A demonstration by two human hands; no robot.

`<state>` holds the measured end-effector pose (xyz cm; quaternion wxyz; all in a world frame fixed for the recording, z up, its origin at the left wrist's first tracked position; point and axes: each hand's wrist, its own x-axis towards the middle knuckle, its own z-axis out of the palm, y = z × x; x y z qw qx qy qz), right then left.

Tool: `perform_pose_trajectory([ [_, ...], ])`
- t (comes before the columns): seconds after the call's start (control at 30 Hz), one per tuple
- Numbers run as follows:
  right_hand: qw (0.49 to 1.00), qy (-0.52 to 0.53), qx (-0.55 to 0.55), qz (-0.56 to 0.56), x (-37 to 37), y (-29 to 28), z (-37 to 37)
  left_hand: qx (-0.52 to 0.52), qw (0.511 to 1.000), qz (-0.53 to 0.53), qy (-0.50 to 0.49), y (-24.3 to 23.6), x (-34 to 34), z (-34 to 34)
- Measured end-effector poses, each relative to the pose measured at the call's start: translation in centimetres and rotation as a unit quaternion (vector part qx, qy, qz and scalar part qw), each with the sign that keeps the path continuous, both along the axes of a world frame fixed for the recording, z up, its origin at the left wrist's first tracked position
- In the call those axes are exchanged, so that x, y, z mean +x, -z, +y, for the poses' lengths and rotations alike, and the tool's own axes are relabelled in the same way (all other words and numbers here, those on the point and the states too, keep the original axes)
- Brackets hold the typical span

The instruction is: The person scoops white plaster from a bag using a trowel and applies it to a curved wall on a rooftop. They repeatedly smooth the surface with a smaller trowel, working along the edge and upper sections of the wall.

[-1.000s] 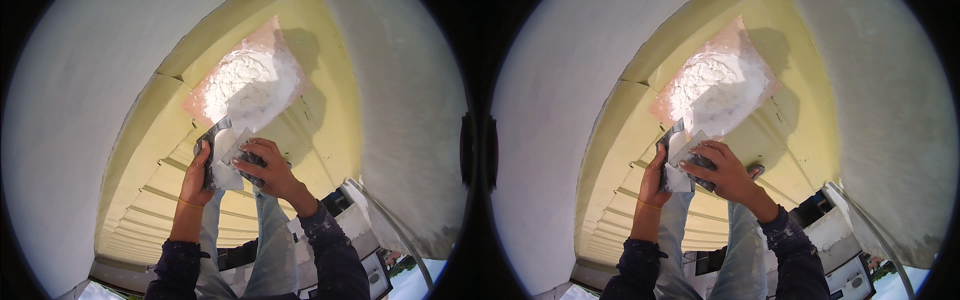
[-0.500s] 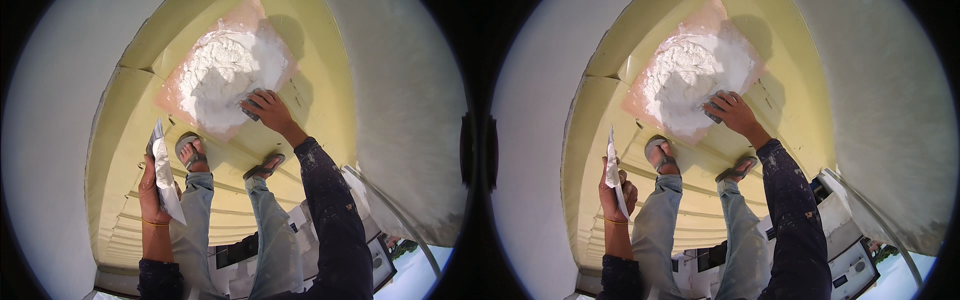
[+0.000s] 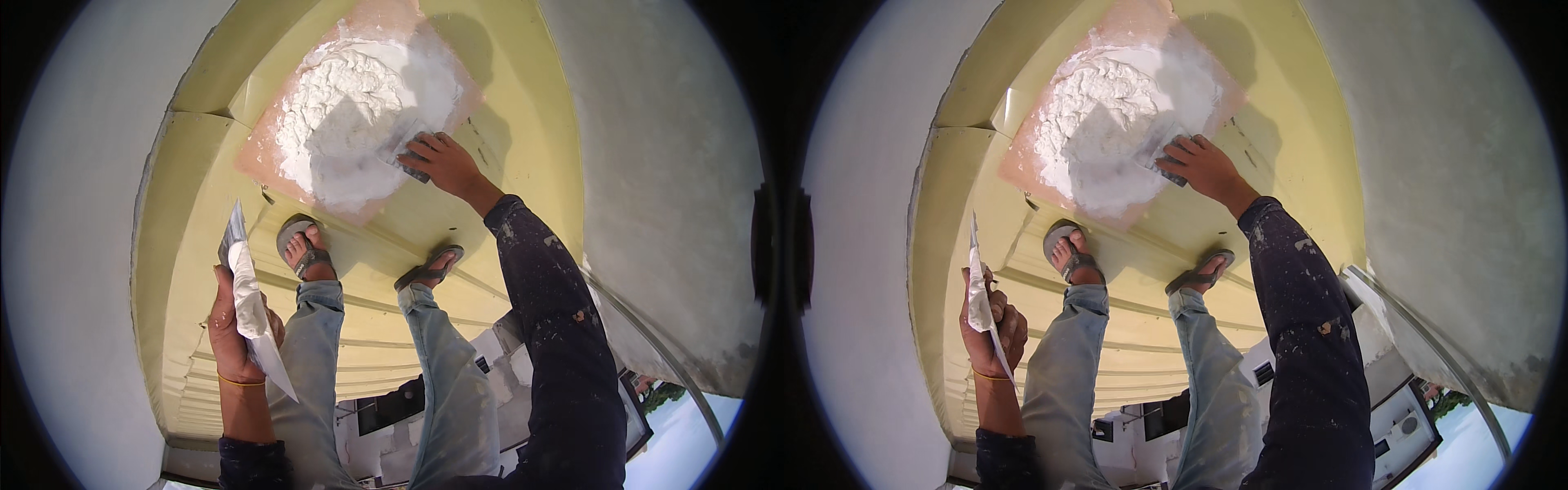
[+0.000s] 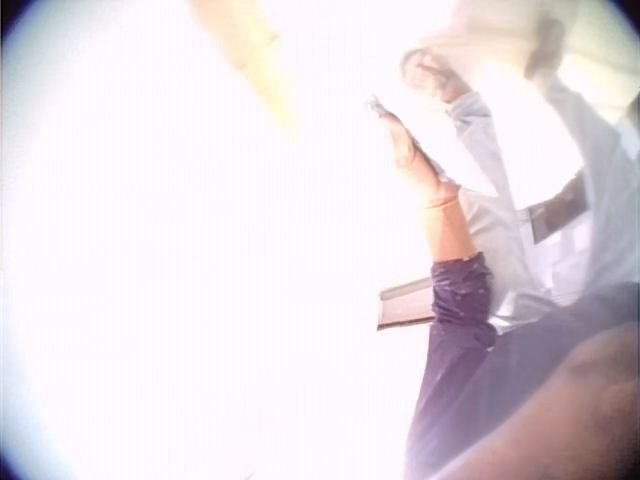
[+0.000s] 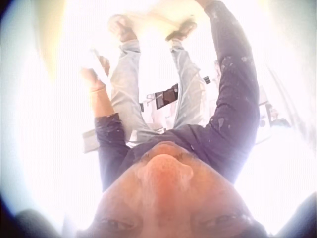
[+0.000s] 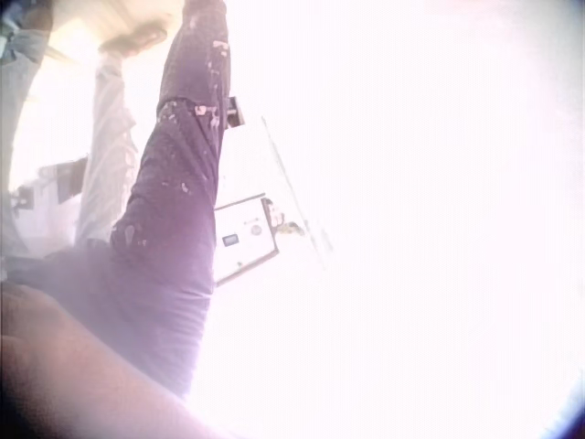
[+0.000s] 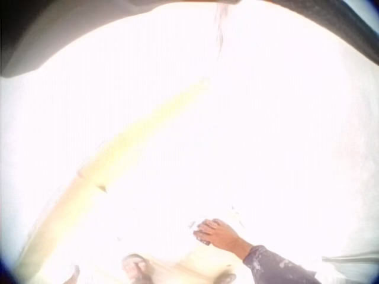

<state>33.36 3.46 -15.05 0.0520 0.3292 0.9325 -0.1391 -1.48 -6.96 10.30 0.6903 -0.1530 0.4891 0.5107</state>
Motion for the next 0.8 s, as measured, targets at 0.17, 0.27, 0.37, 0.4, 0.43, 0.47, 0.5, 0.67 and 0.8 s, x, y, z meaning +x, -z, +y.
perform_pose_trajectory([
  [0.17,0.985,0.104,-0.13,0.046,4.5,-5.5,-2.1,-0.094,0.99,0.071,0.076,-1.6,2.7,2.2],
  [0.27,0.917,0.254,-0.204,0.232,4.3,-11.2,-3.1,-0.073,0.986,0.032,0.143,-0.5,3.5,3.0],
  [0.37,0.756,0.35,-0.323,0.448,2.8,-18.3,-4.8,-0.043,0.984,0.013,0.174,0.2,5.4,3.2],
  [0.4,0.731,0.326,-0.329,0.501,2.4,-20.7,-5.3,0.013,0.984,-0.014,0.176,0.2,6.2,3.5],
  [0.43,0.729,0.311,-0.321,0.519,2.0,-23.1,-5.7,-0.017,0.982,0.005,0.19,-0.1,7.2,4.0],
  [0.47,0.725,0.282,-0.307,0.548,1.6,-25.4,-5.9,-0.04,0.98,-0.003,0.193,-0.8,8.1,4.7],
  [0.5,0.748,0.237,-0.263,0.561,1.3,-27.4,-5.7,-0.015,0.98,-0.011,0.199,-2.0,9.2,5.3],
  [0.67,0.815,0.121,-0.128,0.552,1.4,-38.0,-5.2,0.093,0.964,-0.137,0.208,-12.8,14.5,7.7],
  [0.8,0.871,0.159,0.0,0.465,3.6,-47.0,-5.8,0.093,0.96,-0.107,0.243,-23.1,17.6,8.3],
])
